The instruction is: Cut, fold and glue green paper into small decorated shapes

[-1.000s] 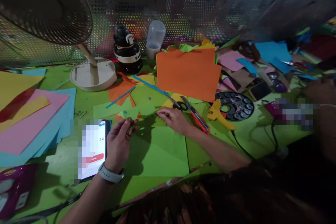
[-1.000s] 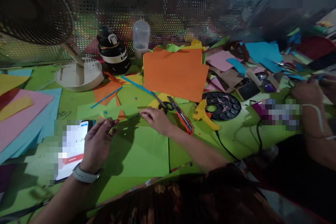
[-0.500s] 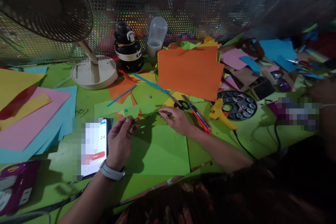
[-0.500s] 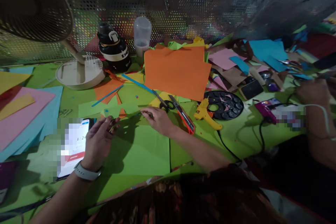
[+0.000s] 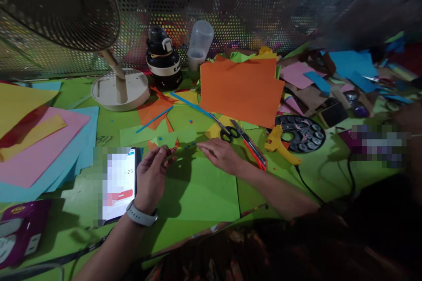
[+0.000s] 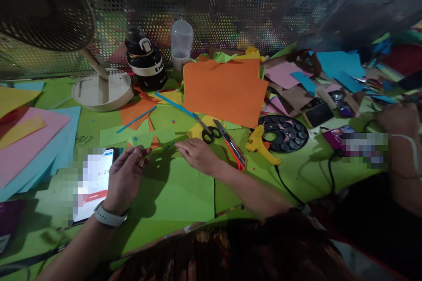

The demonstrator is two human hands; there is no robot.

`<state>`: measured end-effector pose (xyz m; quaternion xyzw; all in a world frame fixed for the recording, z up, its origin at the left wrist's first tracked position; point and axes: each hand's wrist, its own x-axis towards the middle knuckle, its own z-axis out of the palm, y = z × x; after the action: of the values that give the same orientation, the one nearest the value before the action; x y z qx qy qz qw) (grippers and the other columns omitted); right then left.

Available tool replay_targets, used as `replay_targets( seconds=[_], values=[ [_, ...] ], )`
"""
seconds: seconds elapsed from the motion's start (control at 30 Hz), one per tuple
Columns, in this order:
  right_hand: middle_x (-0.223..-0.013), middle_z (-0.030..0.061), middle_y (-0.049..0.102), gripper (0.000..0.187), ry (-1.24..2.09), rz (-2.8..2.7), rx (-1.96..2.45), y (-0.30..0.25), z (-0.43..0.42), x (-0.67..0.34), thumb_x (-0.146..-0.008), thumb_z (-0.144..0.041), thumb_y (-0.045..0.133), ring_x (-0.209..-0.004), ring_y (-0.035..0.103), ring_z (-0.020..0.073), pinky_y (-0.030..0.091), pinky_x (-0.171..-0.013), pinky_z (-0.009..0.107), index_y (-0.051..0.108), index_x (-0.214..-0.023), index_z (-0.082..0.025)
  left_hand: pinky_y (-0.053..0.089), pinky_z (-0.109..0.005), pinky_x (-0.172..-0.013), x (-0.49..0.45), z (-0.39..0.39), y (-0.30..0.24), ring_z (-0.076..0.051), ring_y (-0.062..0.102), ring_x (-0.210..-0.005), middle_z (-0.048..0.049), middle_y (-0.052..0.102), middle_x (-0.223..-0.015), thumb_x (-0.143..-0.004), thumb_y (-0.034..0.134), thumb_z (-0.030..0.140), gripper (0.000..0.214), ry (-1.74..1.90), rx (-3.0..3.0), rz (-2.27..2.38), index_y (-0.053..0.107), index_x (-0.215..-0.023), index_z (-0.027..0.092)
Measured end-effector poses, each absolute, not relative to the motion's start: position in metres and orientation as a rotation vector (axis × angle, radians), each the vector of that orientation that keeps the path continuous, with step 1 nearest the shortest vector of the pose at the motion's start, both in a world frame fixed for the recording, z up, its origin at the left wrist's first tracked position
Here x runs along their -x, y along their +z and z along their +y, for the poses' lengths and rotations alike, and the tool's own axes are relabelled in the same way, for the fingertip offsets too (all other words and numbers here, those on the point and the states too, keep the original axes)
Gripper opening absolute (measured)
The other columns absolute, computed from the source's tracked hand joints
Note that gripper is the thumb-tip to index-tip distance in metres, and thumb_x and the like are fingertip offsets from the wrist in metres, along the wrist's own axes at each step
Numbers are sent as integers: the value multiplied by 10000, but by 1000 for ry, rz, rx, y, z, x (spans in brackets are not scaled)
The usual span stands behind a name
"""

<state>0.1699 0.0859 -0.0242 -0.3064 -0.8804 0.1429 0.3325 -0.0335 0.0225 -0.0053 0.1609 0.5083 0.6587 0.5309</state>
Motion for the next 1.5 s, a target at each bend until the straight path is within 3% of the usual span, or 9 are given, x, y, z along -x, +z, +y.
replay_targets(
  seconds=[0.23,0.77,1.17,1.5],
  values=[
    [-825,70,714,202,267,-2296,771,-22,86,-168,-935,-157,486,-714,637,158,547,-662,323,632,-1074,-135,542,-244,-672,35,23,-8,-152,685,-812,6,711,-816,-687,773,238,119,1581,-399,1202,721,-791,213],
    [-894,76,707,228,414,-2268,846,-24,85,-168,-953,-207,456,-803,652,168,557,-734,361,619,-1103,-154,547,-256,-667,34,23,-5,-157,686,-811,11,713,-824,-678,784,242,113,1577,-407,1225,728,-777,233],
    [-873,91,710,224,342,-2325,801,-22,86,-171,-946,-178,459,-782,646,178,549,-730,359,638,-1070,-129,546,-249,-657,33,24,-5,-170,691,-807,-4,716,-824,-670,778,227,127,1574,-375,1220,720,-781,208],
    [-942,89,693,305,439,-2281,876,-22,88,-170,-957,-212,450,-798,627,177,542,-733,372,540,-1243,-154,537,-236,-662,34,23,-6,-155,687,-801,-5,710,-826,-681,773,235,137,1580,-397,1217,715,-797,190]
  ],
)
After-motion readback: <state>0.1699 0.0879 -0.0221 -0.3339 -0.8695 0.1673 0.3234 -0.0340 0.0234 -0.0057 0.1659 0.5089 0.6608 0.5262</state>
